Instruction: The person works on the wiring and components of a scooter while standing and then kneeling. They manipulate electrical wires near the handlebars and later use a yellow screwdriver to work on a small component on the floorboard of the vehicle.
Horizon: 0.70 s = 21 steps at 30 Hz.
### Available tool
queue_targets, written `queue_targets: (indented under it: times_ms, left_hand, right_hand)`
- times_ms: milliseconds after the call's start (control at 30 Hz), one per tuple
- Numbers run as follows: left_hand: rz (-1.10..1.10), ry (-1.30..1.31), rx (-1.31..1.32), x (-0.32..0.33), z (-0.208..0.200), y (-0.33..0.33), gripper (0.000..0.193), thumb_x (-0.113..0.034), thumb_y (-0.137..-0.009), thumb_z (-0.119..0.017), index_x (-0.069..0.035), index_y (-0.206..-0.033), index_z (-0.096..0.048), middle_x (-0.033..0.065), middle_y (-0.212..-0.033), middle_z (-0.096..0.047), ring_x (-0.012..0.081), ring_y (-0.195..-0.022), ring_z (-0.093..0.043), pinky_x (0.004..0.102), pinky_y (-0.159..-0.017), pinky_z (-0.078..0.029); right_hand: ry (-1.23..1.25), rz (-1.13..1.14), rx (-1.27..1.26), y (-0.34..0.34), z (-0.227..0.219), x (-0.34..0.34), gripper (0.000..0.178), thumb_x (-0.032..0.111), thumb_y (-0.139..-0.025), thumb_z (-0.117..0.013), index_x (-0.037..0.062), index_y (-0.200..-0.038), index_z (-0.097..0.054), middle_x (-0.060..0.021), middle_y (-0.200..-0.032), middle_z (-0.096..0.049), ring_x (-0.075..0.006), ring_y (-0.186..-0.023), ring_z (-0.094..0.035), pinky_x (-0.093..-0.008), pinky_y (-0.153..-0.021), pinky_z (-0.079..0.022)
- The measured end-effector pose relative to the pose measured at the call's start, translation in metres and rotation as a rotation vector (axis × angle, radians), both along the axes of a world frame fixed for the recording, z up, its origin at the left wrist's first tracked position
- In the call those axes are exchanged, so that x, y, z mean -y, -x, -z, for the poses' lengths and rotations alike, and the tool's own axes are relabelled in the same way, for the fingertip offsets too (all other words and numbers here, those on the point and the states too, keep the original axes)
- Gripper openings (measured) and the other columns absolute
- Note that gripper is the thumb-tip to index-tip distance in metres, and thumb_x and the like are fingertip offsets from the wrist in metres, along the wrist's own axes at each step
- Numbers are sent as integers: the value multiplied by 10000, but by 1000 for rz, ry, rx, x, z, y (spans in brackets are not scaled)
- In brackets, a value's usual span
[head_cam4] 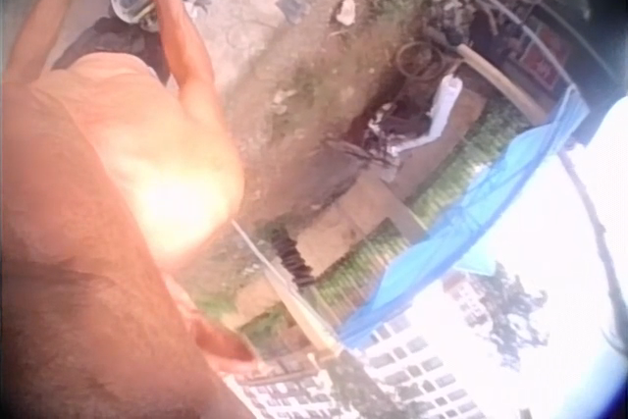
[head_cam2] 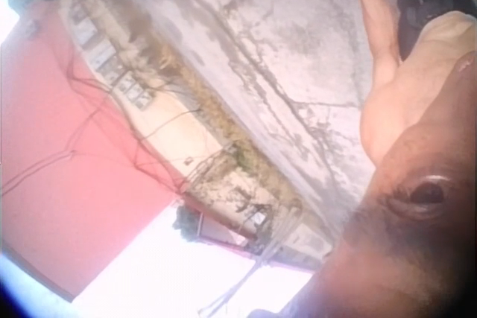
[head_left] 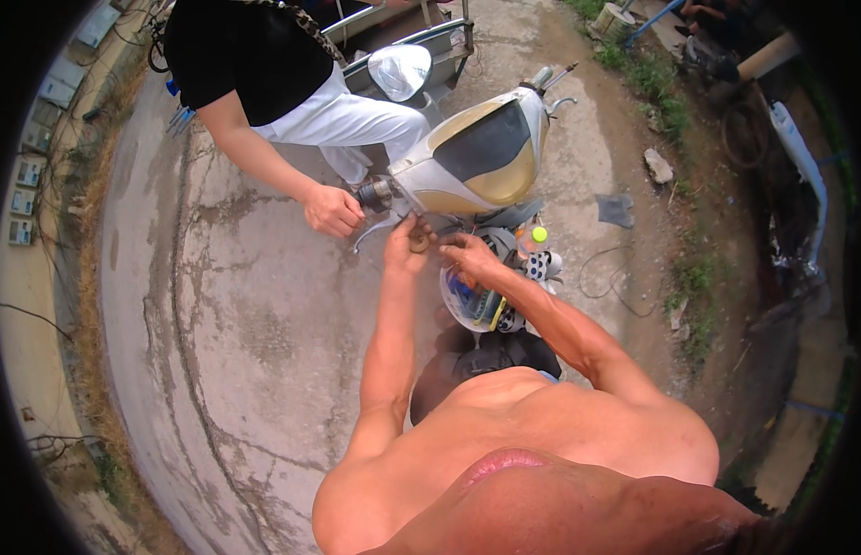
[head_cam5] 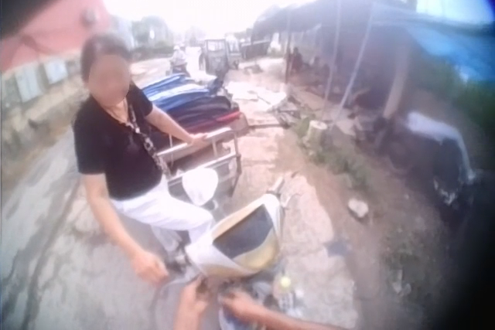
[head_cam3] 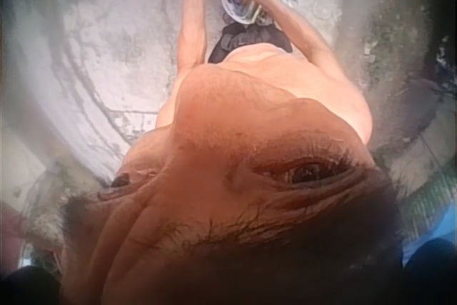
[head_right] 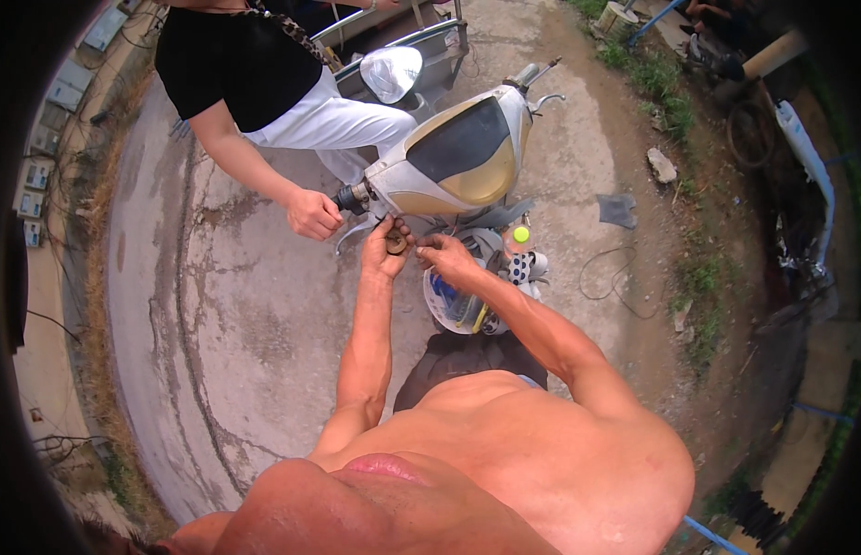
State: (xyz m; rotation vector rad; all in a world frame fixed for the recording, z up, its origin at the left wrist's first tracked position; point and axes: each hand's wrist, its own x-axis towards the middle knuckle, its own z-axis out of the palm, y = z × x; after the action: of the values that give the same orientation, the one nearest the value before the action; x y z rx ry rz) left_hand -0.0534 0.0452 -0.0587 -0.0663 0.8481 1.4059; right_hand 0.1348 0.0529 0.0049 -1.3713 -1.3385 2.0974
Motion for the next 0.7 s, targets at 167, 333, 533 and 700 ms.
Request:
queue_targets:
  times_ms: [167,333,533,700]
  left_hand:
    - [-43,-55,122,4,22,2,53,-151,-993,-646,-103,-1004,-664,16,-877,-660,183,-815,-623,357,-724,-539]
    - [-113,-129,166,-2,57,14,92,-124,-961,-662,-98,-1048,-676,15,-882,-664,189,-819,-616,358,-737,-519]
    - [-122,-154,147,-30,62,-14,130,-112,-938,-673,-98,-1066,-688,21,-842,-665,194,-759,-612,369,-740,-515]
    - [-200,-193,168,-44,90,1,123,-129,-957,-646,-94,-1067,-690,26,-882,-705,164,-740,-606,385,-762,-515]
  right_hand:
    - [230,325,-194,6,52,-26,349,269,-1002,-608,43,-1267,-631,-64,-1053,-712,-175,-819,-669,-315,-685,-511]
    - [437,467,-384,17,77,-41,282,263,-1014,-580,69,-1208,-641,-49,-991,-698,-173,-786,-640,-323,-647,-488]
    - [496,566,-411,15,99,-49,168,225,-1011,-585,83,-1088,-633,-37,-869,-650,-168,-720,-602,-303,-574,-444]
    - [513,540,-465,21,90,-49,121,211,-1006,-597,91,-1002,-615,-35,-816,-615,-164,-684,-580,-298,-537,-420]
